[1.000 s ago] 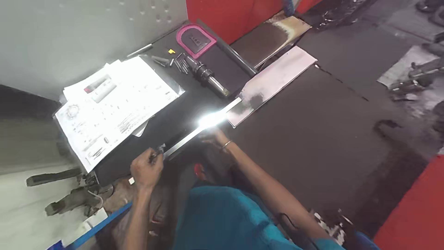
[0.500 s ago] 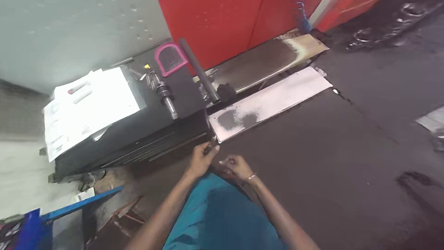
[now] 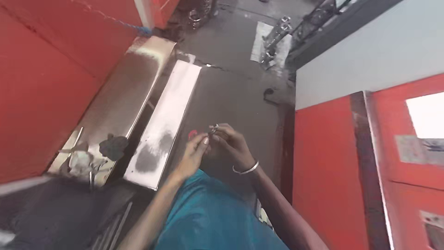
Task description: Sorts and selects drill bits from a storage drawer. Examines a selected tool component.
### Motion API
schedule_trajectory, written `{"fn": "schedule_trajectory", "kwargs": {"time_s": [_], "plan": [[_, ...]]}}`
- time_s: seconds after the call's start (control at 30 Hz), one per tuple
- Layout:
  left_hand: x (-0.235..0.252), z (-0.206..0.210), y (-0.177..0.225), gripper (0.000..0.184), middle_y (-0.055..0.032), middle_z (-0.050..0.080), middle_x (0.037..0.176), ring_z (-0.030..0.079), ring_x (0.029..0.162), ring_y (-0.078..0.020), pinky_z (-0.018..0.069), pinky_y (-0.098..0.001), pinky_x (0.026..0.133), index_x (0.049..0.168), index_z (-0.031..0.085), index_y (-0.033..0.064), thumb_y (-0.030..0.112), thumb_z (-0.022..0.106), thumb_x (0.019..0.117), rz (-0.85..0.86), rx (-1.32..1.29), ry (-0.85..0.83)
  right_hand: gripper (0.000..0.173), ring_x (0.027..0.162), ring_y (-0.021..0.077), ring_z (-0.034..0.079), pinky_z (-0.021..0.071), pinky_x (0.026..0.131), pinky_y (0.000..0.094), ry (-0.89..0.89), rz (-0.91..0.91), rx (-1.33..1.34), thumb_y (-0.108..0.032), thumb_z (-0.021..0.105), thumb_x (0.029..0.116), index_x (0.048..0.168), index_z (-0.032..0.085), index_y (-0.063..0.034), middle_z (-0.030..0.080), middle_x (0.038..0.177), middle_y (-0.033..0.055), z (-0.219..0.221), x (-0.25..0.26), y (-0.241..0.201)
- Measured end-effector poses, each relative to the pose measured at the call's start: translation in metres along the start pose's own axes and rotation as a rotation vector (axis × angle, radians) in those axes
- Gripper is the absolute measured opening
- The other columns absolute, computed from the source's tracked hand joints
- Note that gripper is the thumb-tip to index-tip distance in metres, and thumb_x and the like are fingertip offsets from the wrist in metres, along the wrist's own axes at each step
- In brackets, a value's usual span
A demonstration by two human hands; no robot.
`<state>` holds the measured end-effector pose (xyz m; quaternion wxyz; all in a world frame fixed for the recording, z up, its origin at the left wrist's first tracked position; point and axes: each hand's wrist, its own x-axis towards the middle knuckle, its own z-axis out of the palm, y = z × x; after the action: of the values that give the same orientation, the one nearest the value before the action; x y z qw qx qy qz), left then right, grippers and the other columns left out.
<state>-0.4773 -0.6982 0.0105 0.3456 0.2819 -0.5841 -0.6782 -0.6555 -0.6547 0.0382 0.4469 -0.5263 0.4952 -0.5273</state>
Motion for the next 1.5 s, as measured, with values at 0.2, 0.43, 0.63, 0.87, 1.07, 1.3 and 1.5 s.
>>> {"fn": "schedule_trajectory", "kwargs": {"time_s": [0.2, 0.43, 0.63, 0.87, 1.07, 1.3, 1.5], "plan": [[0.201, 0.022, 0.027, 0.028, -0.0033, 0.071, 0.105, 0.066, 0.087, -0.0051, 0.0582, -0.0258, 0.081, 0.126, 0.063, -0.0033, 0.011, 0.047, 0.1073, 0.08, 0.06, -0.23, 0.025, 0.103, 0.0117, 0.068, 0.0608, 0.089, 0.0284, 0.212, -0.027, -0.069, -0.015, 0.06, 0.103, 0.116, 0.068, 0.0043, 0.069, 0.116, 0.0096, -0.112, 0.124, -0.015], [0.406, 0.055, 0.02, 0.027, 0.0001, 0.072, 0.094, 0.069, 0.078, -0.0072, 0.0607, -0.0269, 0.072, 0.125, 0.065, -0.0007, 0.014, 0.055, 0.1047, 0.026, 0.018, -0.488, 0.02, 0.098, 0.0079, 0.071, 0.0599, 0.09, 0.0282, 0.489, -0.127, 0.003, -0.016, 0.06, 0.1033, 0.115, 0.069, -0.0038, 0.076, 0.109, -0.0001, -0.25, 0.235, -0.014], [0.585, 0.1, -0.028, 0.028, -0.0007, 0.075, 0.097, 0.071, 0.079, -0.0081, 0.0613, -0.0269, 0.071, 0.127, 0.066, 0.0034, 0.017, 0.055, 0.1052, -0.031, 0.034, -0.577, 0.016, 0.093, 0.009, 0.074, 0.0618, 0.086, 0.0271, 0.597, -0.13, 0.109, -0.013, 0.071, 0.0955, 0.109, 0.073, -0.0051, 0.078, 0.103, 0.0011, -0.396, 0.337, 0.032], [0.804, 0.139, -0.003, 0.026, 0.0028, 0.076, 0.102, 0.071, 0.087, -0.0048, 0.0606, -0.0259, 0.081, 0.126, 0.068, 0.0071, 0.012, 0.057, 0.1033, 0.012, 0.051, -0.524, 0.018, 0.081, 0.0067, 0.07, 0.0601, 0.075, 0.0255, 0.553, -0.151, 0.236, -0.009, 0.078, 0.0876, 0.098, 0.064, -0.0081, 0.073, 0.092, -0.0011, -0.551, 0.524, 0.028], [1.009, 0.145, -0.049, 0.026, 0.0092, 0.071, 0.085, 0.065, 0.074, -0.0007, 0.0572, -0.0236, 0.069, 0.113, 0.071, 0.0132, 0.025, 0.047, 0.1087, 0.034, -0.1, -0.523, 0.05, 0.105, 0.0123, 0.068, 0.0566, 0.095, 0.0333, 0.215, -0.115, 0.029, -0.035, 0.05, 0.1084, 0.139, 0.047, 0.0047, 0.07, 0.12, 0.009, -0.677, 0.679, 0.066], [1.289, 0.142, -0.063, 0.029, 0.005, 0.071, 0.092, 0.065, 0.076, -0.0031, 0.0565, -0.0236, 0.07, 0.121, 0.069, 0.0151, 0.031, 0.048, 0.1089, 0.023, -0.168, -0.804, 0.031, 0.104, 0.0114, 0.071, 0.0598, 0.093, 0.0311, 0.374, -0.069, -0.003, -0.009, 0.056, 0.1048, 0.134, 0.062, 0.001, 0.074, 0.12, 0.0059, -0.813, 0.872, 0.103], [1.495, 0.16, -0.024, 0.035, 0.0048, 0.069, 0.087, 0.062, 0.072, -0.0011, 0.0544, -0.0208, 0.067, 0.124, 0.071, 0.0153, 0.036, 0.048, 0.1087, 0.09, -0.142, -0.916, 0.018, 0.098, 0.0134, 0.073, 0.0616, 0.089, 0.0322, 0.667, -0.217, 0.124, -0.01, 0.068, 0.0971, 0.115, 0.07, -0.0118, 0.076, 0.109, 0.0022, -0.925, 1.016, 0.083]]}}
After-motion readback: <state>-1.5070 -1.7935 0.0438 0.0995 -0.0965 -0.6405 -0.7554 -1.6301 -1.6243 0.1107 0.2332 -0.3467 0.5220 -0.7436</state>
